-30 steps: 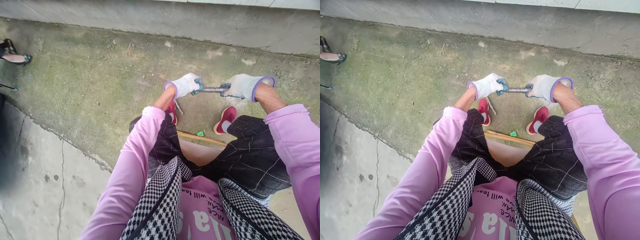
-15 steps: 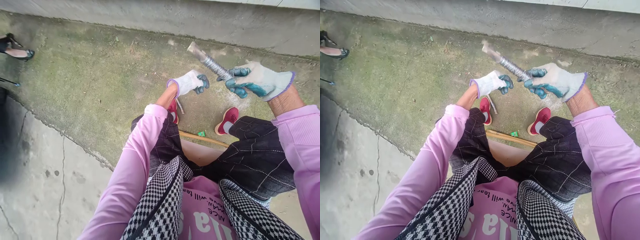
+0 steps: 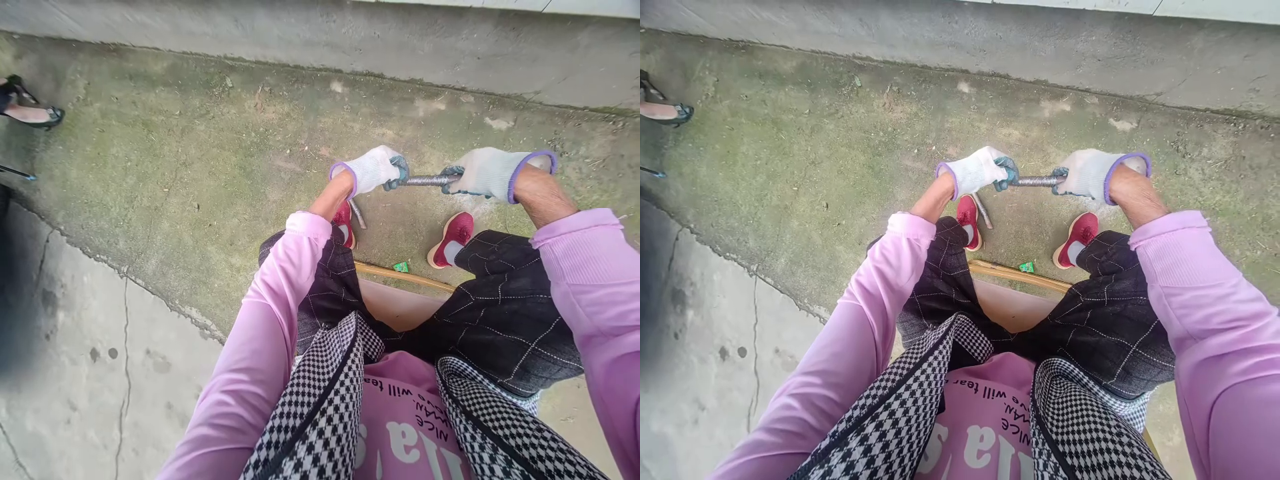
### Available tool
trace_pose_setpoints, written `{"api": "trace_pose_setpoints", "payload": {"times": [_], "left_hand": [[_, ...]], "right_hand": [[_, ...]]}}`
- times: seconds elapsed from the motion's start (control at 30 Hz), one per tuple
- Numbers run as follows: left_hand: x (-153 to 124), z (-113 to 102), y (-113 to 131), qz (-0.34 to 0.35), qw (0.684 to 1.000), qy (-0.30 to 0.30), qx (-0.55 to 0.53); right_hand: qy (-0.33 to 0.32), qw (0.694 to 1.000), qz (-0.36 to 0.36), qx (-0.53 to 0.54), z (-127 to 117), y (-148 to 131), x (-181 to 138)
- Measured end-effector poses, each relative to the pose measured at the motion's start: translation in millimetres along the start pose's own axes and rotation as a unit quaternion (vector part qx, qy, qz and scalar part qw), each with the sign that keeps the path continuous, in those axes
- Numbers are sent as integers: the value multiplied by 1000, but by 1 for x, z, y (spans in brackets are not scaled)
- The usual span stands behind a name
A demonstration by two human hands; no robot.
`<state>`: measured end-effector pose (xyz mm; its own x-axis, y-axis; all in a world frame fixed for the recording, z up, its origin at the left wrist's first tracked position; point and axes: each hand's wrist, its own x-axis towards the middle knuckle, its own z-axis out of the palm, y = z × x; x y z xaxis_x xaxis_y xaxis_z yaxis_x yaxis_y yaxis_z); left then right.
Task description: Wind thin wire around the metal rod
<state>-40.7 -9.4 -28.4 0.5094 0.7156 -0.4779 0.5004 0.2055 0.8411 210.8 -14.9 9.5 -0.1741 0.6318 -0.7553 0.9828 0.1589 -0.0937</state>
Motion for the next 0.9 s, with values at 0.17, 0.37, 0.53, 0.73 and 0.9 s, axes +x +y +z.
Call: {"api": "trace_pose_setpoints", "payload": {"times": [0.17, 0.37, 0.53, 0.73, 0.9], "left_hand": [[-3, 0, 4, -11, 999, -5, -37], [-3, -4, 8, -20, 997, -1, -76], [1, -4, 5, -32, 998, 8, -50], [4, -11, 6, -29, 999, 41, -5], [-5, -12, 18, -21, 999, 42, -12]], "right_hand": [[101, 994, 40, 23, -11, 7, 1], [162, 903, -28, 396, -9, 4, -17], [79, 835, -105, 534, -12, 3, -31], [-80, 873, -95, 472, -4, 10, -24], [-110, 869, -143, 461, 0, 16, -15]]}}
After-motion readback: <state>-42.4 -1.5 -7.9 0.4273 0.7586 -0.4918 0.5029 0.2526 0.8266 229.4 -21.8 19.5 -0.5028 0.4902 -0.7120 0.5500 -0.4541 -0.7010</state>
